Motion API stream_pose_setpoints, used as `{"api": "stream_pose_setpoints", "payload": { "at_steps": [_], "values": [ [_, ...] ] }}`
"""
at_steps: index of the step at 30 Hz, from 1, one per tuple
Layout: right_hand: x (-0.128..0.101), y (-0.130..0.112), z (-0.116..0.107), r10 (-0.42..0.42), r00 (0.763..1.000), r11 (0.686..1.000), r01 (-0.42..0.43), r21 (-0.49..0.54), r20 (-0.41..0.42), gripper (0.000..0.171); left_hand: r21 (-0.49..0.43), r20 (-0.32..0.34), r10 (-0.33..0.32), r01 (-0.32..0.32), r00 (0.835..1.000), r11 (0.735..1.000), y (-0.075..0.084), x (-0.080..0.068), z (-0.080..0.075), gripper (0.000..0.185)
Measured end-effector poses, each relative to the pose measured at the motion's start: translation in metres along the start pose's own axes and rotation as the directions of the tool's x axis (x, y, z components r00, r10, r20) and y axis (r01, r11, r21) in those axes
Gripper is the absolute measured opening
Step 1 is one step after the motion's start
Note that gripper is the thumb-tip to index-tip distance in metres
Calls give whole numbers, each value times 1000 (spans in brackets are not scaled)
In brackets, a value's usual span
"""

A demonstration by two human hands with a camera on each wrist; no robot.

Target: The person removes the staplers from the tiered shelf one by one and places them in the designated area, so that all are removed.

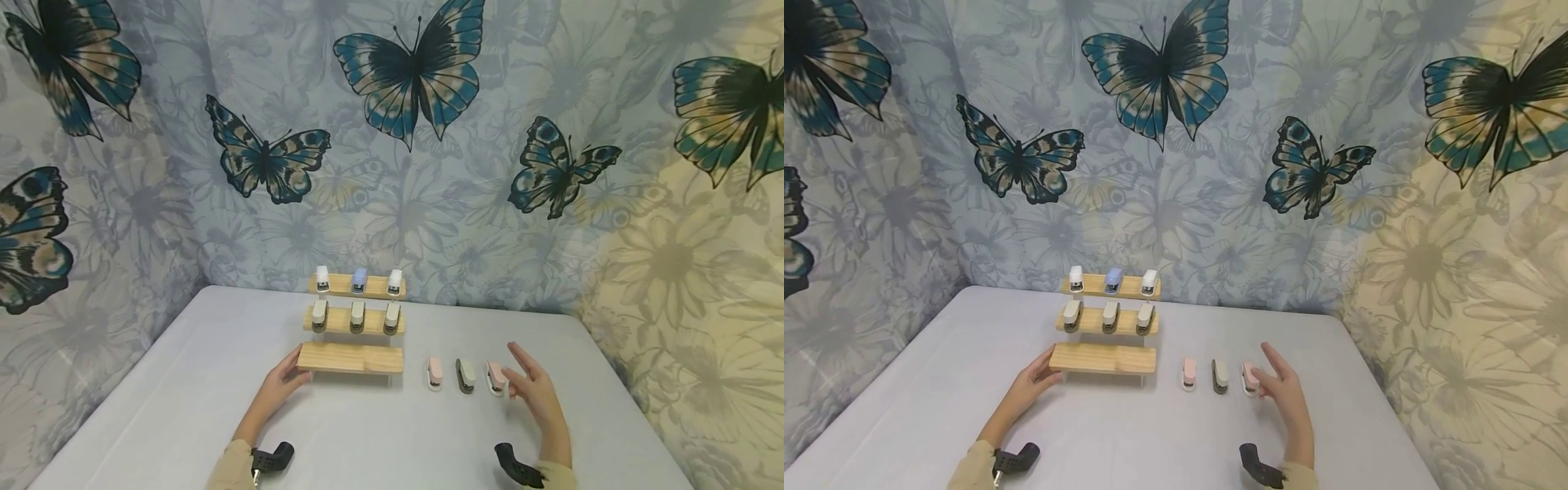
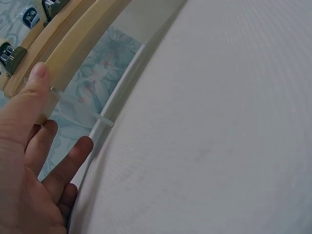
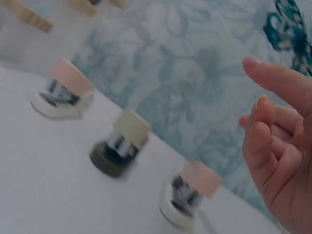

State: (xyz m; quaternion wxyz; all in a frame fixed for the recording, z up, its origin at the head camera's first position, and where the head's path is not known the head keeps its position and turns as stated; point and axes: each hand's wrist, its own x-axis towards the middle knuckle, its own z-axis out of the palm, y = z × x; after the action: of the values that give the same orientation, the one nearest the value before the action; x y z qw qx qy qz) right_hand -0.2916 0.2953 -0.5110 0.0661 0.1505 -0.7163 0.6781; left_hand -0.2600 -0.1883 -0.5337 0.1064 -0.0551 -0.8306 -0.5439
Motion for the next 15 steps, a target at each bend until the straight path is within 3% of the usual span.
{"api": "stream_pose_setpoints", "payload": {
  "at_steps": [2, 8, 15],
  "values": [
    [10, 12, 4, -49, 999, 999, 49, 4, -4, 52, 10, -16, 6, -6, 1000, 1000, 1, 1, 0, 64],
    [29, 28, 44, -66, 998, 997, 66, -37, 1, 51, 5, -32, -5, 5, 999, 1000, 4, 2, 5, 63],
    [44, 36, 100, -16, 997, 999, 20, -49, 78, 56, -4, 0, -10, 10, 1000, 1000, 3, 1, 7, 64]
  ]
}}
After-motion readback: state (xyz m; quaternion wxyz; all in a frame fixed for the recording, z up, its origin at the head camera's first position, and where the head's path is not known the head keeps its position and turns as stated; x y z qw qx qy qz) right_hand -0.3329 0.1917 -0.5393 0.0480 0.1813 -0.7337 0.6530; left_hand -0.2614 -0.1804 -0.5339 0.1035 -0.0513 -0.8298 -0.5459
